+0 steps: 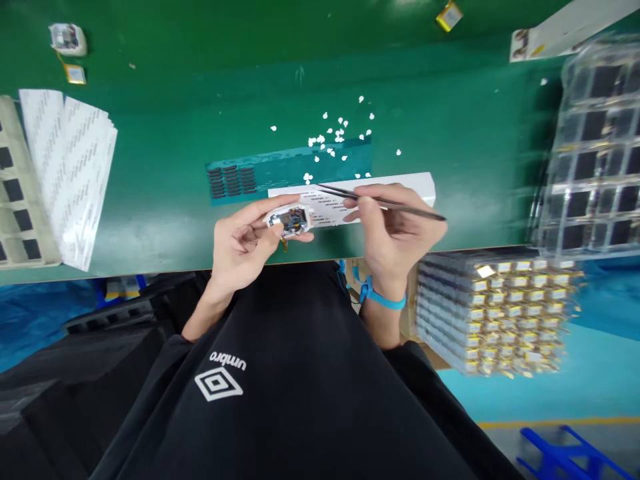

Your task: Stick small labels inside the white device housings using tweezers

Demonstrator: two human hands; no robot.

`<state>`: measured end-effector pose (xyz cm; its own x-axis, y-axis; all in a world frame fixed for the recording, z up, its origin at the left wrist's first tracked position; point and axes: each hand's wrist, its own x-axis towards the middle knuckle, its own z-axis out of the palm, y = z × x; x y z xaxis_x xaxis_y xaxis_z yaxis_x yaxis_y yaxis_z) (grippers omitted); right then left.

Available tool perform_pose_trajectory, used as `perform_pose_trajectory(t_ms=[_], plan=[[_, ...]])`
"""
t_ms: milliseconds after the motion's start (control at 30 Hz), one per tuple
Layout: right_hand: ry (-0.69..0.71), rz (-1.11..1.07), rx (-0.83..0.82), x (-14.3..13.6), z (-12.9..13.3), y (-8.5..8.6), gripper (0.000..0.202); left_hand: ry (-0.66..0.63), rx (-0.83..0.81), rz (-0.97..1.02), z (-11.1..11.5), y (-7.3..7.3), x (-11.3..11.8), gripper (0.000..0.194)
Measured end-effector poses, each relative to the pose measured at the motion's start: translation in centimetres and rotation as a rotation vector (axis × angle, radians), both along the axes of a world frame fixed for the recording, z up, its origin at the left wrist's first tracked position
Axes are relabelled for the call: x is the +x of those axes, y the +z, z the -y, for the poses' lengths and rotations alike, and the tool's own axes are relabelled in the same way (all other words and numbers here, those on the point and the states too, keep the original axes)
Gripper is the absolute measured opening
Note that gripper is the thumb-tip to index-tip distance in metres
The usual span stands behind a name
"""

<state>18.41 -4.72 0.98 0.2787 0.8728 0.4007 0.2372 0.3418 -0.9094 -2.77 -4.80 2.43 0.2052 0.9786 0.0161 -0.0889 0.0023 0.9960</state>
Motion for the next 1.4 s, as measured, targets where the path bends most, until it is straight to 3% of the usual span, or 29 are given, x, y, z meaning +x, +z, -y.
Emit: perform_pose_trajectory(t_ms=[167,267,433,667,800,1000,1100,1200,1300,1400], plan=[[0.193,0.305,-0.075,-0.8,-2.8,0.5,0.014,0.253,0.258,-0.461,-0.9,-2.3,-2.7,0.024],[0.385,0.401,-0.095,-1.9,-5.3,-0.3,0.021,0.31,0.406,-0.604,-2.0,-3.9,-3.9,0.022],[0.551,0.464,-0.121,-3.5,-8.1,-2.2,0.027,0.232,0.517,-0.699,-3.2,-5.4,-4.7,0.022],[0.535,0.449,-0.137,-3.5,-8.4,-3.0,0.027,0.147,0.442,-0.701,-3.9,-5.9,-5.0,0.018],[0.527,0.665,-0.068,-3.8,-8.6,-2.7,0.025,0.044,0.425,-0.765,-4.5,-5.0,-5.4,0.014],[0.502,1.102,0.153,-4.5,-8.4,-1.7,0.043,-0.019,0.374,-0.951,-5.0,-3.6,-4.9,0.021],[0.384,1.134,0.205,-4.3,-8.7,-1.4,0.041,-0.027,0.376,-0.964,-5.2,-3.4,-4.7,0.023],[0.303,1.071,0.211,-3.7,-8.5,-0.8,0.041,-0.063,0.395,-0.948,-4.5,-1.5,-4.6,0.022],[0.289,0.95,0.25,-2.8,-7.2,-0.1,0.044,-0.04,0.407,-0.743,-3.1,1.7,-4.5,0.017],[0.148,0.876,0.331,-2.1,-5.4,0.2,0.041,0.156,0.219,-0.33,-3.1,3.2,-4.1,0.016]])
